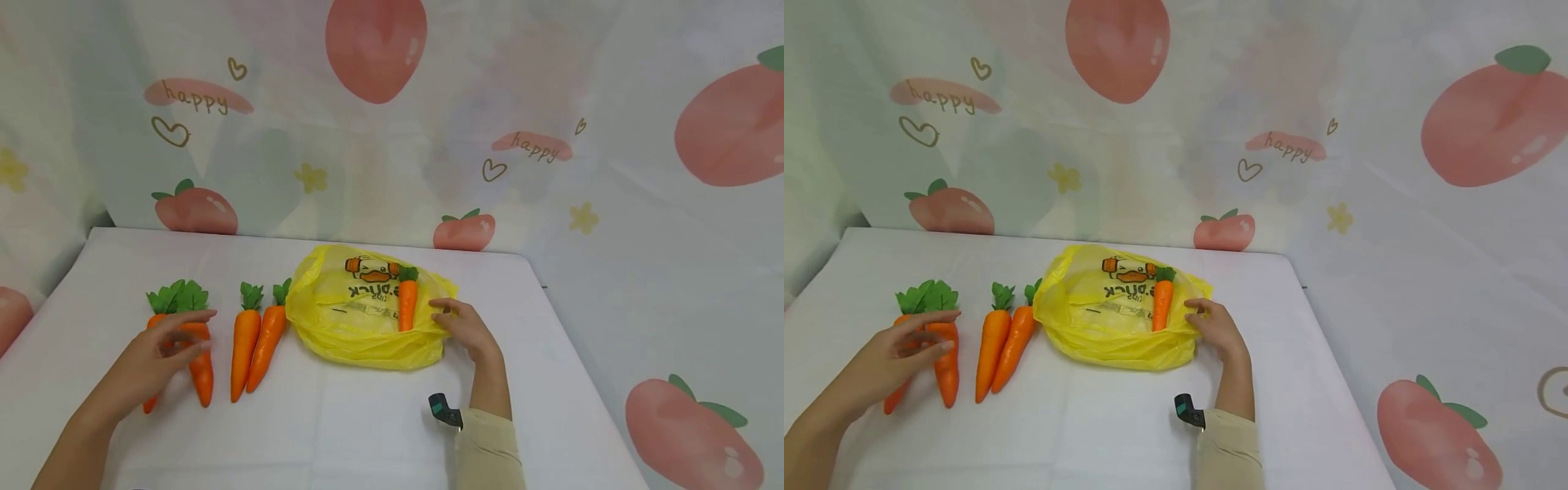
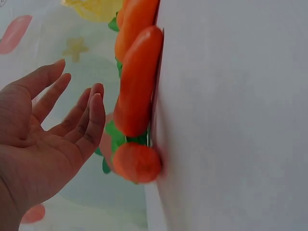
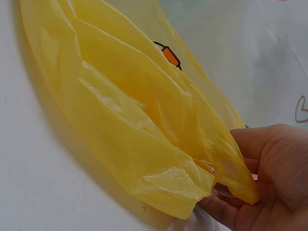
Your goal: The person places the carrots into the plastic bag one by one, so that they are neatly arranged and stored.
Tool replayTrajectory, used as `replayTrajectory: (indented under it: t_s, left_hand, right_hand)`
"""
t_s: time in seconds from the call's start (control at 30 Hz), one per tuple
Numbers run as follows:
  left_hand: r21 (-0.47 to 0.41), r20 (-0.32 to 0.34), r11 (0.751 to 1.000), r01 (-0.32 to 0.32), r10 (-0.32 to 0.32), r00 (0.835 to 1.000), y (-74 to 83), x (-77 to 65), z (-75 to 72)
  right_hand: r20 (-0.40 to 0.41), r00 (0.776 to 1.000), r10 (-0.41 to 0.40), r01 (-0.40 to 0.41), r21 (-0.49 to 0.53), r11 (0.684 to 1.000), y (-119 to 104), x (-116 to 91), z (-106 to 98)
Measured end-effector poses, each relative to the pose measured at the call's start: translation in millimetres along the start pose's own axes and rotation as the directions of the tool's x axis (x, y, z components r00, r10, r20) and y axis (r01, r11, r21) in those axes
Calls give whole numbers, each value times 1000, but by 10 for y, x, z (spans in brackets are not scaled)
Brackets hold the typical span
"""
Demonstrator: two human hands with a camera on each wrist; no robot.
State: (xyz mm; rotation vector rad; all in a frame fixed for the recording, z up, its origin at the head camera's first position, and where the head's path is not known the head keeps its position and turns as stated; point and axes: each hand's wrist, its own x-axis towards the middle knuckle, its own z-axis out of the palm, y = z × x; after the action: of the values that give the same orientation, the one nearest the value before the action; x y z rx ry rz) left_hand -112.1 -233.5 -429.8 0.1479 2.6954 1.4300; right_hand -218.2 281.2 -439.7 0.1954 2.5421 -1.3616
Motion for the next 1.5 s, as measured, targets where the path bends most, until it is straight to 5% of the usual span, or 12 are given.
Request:
replayTrajectory:
  t_s: [0.53, 0.8, 1.5]
  left_hand:
    - [48, -121, 991, 124, -118, 986, -420, -162, -307]
    - [77, -173, 978, 195, -179, 969, -490, -155, -338]
    - [42, 52, 971, 235, -237, 970, -704, -109, -374]
  right_hand:
    - [-1, 1000, -21, 21, 4, 1000, 44, 16, 16]
    - [-8, 1000, 0, 0, -2, 1000, 53, 14, 22]
    - [-12, 1000, 6, -7, -17, 1000, 21, 14, 14]
